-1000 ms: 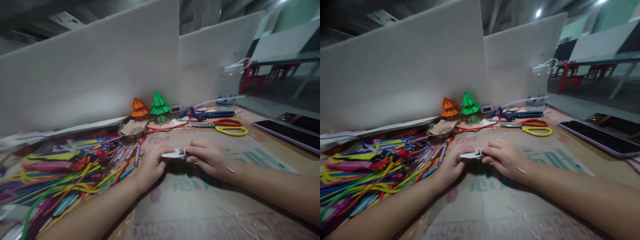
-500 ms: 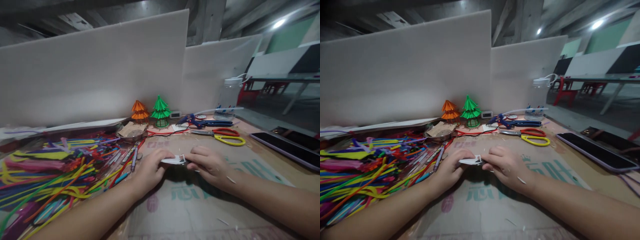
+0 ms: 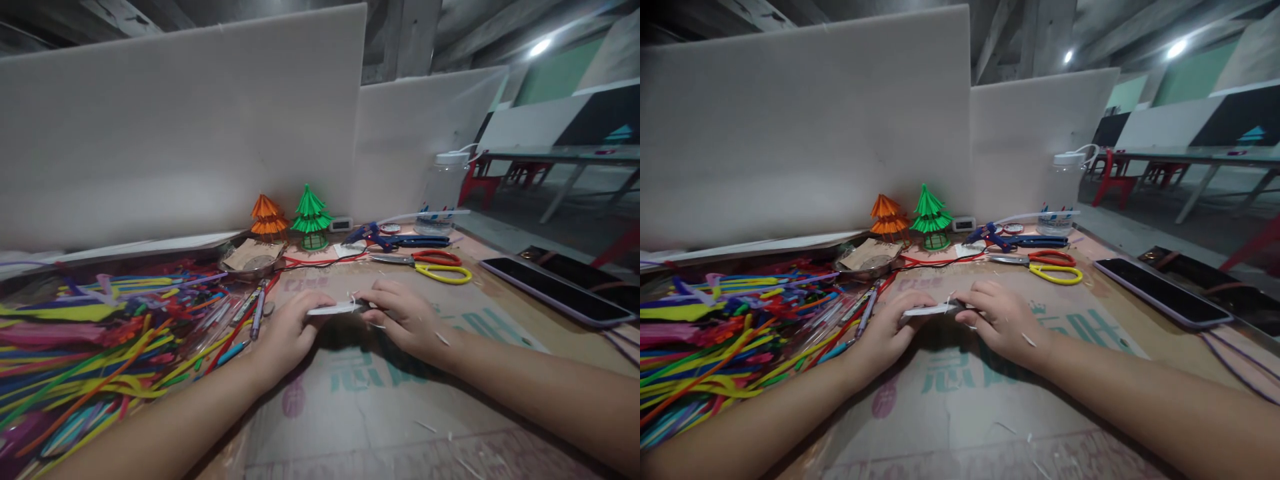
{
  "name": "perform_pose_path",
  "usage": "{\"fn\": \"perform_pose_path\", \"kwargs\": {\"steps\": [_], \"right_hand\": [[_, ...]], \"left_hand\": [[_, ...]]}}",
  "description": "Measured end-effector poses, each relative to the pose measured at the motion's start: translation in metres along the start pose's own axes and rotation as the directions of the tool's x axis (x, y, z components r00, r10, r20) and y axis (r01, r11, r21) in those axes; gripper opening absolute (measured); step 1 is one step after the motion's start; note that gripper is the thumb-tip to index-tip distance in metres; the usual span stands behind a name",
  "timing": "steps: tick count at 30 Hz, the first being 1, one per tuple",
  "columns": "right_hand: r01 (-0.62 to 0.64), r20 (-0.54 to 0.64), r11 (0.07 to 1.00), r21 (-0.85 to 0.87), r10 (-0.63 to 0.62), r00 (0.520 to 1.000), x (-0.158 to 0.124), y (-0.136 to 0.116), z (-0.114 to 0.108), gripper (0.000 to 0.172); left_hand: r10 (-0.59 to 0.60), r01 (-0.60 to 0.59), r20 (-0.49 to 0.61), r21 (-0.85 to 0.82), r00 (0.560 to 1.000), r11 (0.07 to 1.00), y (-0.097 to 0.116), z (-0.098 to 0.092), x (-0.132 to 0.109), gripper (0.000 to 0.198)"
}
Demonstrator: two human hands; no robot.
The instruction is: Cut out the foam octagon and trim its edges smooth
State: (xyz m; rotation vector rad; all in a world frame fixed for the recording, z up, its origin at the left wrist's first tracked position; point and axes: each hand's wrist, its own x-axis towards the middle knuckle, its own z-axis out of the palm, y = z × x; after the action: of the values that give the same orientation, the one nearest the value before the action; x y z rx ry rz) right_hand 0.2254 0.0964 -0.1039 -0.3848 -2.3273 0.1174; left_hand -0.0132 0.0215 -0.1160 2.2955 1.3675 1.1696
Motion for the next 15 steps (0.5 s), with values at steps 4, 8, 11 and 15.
{"fn": "perform_pose_path", "kwargs": {"steps": [4,8,11,15], "right_hand": [[0.027,0.016,0.999,0.017,-0.027,0.999,0.0,0.001,0.001,0.034],[0.068,0.07,0.998,-0.003,-0.068,0.995,0.001,-0.006,-0.002,0.036],[0.074,0.079,0.997,-0.01,-0.073,0.994,0.003,-0.01,-0.004,0.038],[0.076,0.094,0.997,-0.021,-0.074,0.993,0.004,-0.012,-0.005,0.038]], "left_hand": [[0.02,-0.02,0.009,0.022,1.0,1.0,0.001,0.0,0.001,0.031],[0.038,-0.04,0.035,0.054,0.999,0.998,0.001,0.001,0.001,0.032],[0.046,-0.05,0.046,0.087,0.998,0.995,0.0,0.001,0.001,0.034],[0.054,-0.061,0.059,0.116,0.997,0.991,0.002,0.0,0.001,0.035]]}}
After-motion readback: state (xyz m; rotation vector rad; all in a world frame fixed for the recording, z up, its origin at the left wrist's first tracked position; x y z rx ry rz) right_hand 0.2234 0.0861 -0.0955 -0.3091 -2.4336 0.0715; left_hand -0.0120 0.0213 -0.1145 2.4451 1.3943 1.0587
